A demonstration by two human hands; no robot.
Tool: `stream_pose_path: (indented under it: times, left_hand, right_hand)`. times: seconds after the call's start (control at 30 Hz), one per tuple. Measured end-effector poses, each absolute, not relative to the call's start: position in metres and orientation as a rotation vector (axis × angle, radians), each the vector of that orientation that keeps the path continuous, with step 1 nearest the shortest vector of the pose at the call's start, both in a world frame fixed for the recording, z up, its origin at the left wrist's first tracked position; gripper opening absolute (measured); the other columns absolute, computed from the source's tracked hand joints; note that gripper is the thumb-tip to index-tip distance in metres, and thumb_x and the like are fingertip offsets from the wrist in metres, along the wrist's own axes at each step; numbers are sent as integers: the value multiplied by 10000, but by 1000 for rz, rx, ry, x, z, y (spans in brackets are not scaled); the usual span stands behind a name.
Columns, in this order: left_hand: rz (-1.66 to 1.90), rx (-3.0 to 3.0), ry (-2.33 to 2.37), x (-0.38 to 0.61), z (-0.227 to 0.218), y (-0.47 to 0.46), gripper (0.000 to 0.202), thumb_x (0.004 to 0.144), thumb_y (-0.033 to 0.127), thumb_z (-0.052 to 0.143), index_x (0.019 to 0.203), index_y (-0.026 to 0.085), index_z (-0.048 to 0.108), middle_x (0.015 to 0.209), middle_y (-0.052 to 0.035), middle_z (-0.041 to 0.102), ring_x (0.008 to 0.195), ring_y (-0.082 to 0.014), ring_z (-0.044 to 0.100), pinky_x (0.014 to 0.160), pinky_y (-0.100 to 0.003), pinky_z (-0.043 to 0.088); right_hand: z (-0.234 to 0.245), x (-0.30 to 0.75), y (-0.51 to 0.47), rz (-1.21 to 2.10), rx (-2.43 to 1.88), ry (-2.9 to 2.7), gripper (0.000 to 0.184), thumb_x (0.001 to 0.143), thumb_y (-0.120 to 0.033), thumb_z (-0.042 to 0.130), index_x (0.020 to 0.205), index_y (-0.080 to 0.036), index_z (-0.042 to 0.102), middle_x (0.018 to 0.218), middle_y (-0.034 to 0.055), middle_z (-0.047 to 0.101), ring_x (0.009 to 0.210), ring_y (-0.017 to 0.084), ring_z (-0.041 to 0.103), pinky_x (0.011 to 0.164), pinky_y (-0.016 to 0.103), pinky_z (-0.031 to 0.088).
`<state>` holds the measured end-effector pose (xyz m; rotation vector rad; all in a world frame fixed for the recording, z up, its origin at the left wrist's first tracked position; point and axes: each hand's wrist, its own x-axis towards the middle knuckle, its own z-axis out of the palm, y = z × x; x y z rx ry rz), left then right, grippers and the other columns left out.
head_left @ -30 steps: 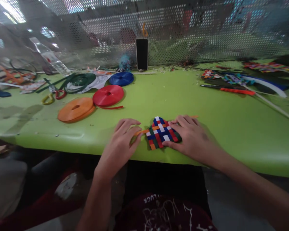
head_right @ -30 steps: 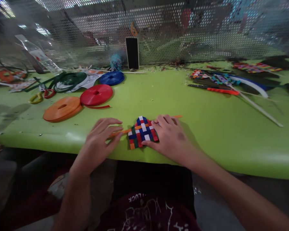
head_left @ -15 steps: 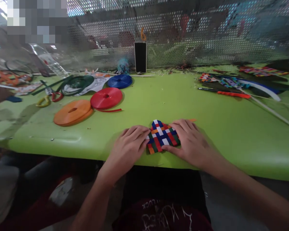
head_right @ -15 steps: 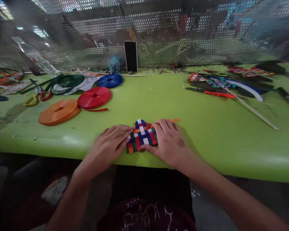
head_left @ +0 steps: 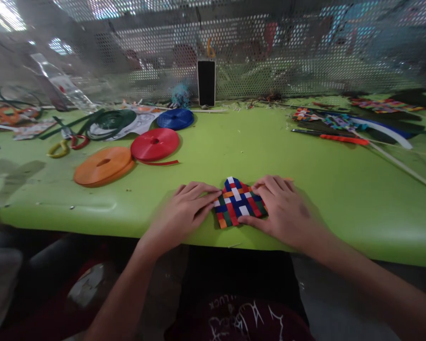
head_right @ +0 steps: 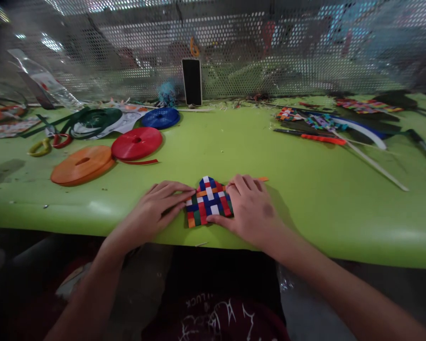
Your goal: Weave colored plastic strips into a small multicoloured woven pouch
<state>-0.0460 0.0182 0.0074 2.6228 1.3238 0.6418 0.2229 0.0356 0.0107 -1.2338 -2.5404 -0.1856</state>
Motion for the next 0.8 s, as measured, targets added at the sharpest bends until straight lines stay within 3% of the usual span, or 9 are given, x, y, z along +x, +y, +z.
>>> stream_pose_path:
  times: [0.3, 0.47, 0.57, 0.67, 0.8]
  left_hand:
    - [825, 2583, 1306, -43, 3, 12, 311, 1011, 93, 517, 1266, 207, 655, 1235, -51, 714, 1159, -203, 613, 1003, -431, 480]
    - [957, 2537, 1204, -47, 0, 13, 276, 1001, 75, 526, 1181, 200, 693, 1127, -59, 737, 1051, -195, 632, 932, -410, 522]
    - [1048, 2457, 1163, -48, 4, 12, 258, 988, 74, 550, 1135, 204, 717, 1086, -64, 745, 1002, -189, 650, 894, -399, 546]
    - [1244, 2251, 1149, -47, 9, 12, 223, 941, 71, 625, 1066, 213, 742, 1018, -59, 743, 937, -173, 681, 826, -351, 581]
    - [1446, 2031, 1164, -42, 15, 13, 274, 873, 47, 678, 1074, 220, 747, 963, -46, 735, 875, -159, 698, 738, -294, 603]
  right_hand:
    - [7, 223, 35, -173, -1263, -2508, 817, 879, -835, 364, 1082, -97, 649, 1162, 202, 642, 1068, 353, 581, 939, 503, 452]
    - [1, 224, 36, -182, -1256, -2466, 871, 893, -829, 339, 1331, -104, 536, 1236, 204, 637, 1125, 371, 552, 985, 556, 421]
    - [1, 224, 35, -214, -1192, -2444, 882, 893, -808, 389, 1389, -86, 496, 1199, 212, 622, 1113, 376, 544, 980, 569, 439]
    - [9, 223, 31, -229, -1123, -2388, 775, 919, -703, 505, 1415, -107, 488, 1152, 204, 584, 1070, 361, 554, 947, 557, 485]
    - [24, 221, 29, -64, -1048, -2192, 423, 968, -373, 622, 1352, -209, 553, 1066, 124, 599, 970, 279, 612, 861, 462, 543]
